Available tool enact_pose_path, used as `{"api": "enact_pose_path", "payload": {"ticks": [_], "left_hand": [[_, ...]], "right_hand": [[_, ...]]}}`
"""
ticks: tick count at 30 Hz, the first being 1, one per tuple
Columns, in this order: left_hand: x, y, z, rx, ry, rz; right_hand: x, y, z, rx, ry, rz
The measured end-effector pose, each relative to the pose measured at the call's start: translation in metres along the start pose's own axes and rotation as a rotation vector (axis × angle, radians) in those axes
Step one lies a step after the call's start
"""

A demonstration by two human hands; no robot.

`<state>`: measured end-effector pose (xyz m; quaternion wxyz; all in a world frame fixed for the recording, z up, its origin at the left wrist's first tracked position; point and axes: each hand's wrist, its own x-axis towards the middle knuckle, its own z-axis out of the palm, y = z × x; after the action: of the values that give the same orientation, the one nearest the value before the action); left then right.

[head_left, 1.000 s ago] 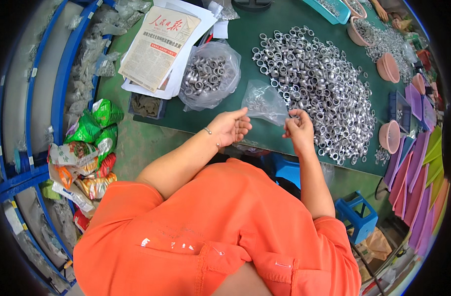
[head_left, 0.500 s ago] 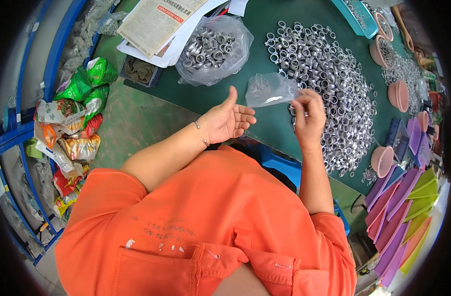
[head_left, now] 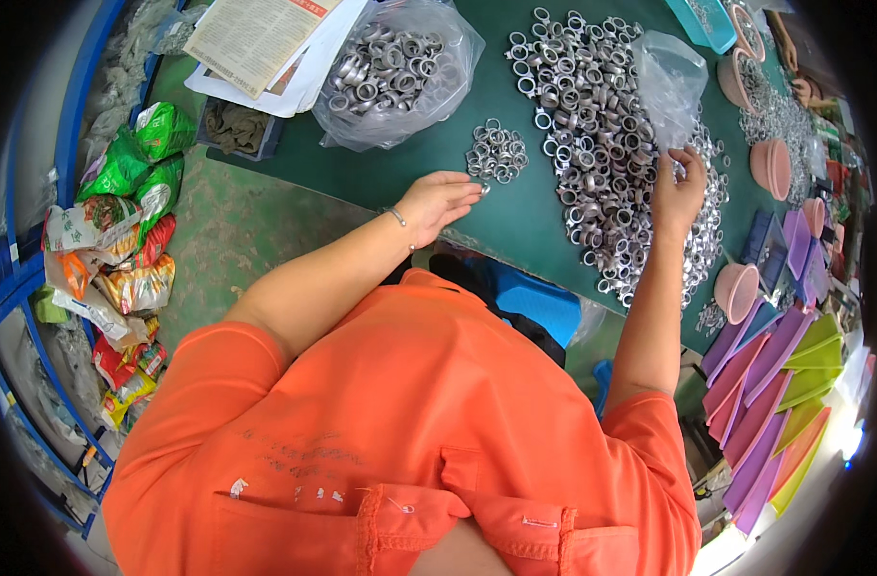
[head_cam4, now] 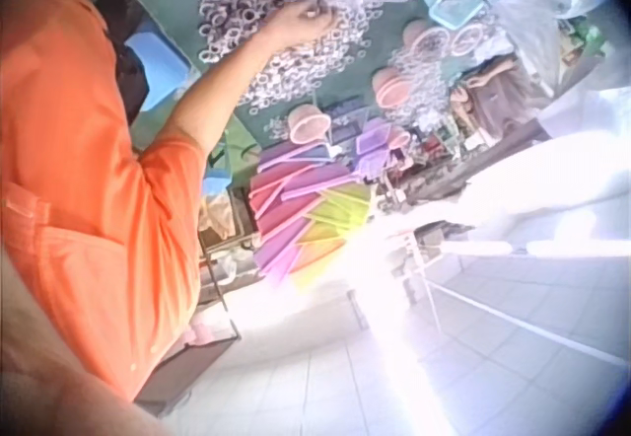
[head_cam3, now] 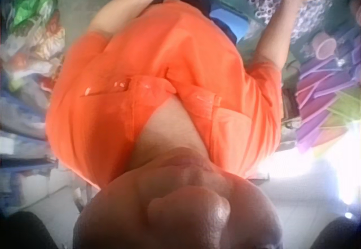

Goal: The person writes on a small slip of paper, places it inside a plastic bag containing metal rings, and then moves to a storage shelf to pick up another bag of similar metal parts.

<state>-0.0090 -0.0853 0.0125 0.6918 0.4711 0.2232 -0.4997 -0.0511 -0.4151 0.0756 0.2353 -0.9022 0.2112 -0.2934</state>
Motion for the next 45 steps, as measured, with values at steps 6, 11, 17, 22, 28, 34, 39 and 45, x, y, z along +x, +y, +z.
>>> {"api": "enact_pose_path", "payload": {"ticks": [6,11,17,22,28,34,39,45], "left_hand": [[0.015,0.001,-0.009,0.736,0.208,0.612],[0.033,0.022,0.03,1.034,0.158,0.827],[0.054,0.018,0.027,1.084,0.238,1.041],[0.035,0.022,0.03,0.678,0.067,0.502],[-0.002,0.02,0.041,0.181,-0.126,0.185],[-0.013,0.012,0.044,-0.067,-0.232,0.126],[-0.015,0.015,0.038,-0.166,-0.325,0.11],[-0.011,0.02,0.032,-0.29,-0.37,0.019]], "right_hand": [[-0.058,-0.063,0.047,0.218,-0.241,-0.165],[-0.095,-0.079,0.096,0.208,-0.445,0.118],[-0.112,-0.054,0.104,0.411,-0.442,0.449],[-0.102,-0.072,0.075,0.947,-0.518,1.037],[-0.108,-0.071,0.06,1.33,-0.565,1.112],[-0.104,-0.075,0.044,1.367,-0.657,1.061],[-0.097,-0.086,0.027,1.321,-0.657,1.08],[-0.113,-0.072,0.038,1.005,-0.666,0.948]]}}
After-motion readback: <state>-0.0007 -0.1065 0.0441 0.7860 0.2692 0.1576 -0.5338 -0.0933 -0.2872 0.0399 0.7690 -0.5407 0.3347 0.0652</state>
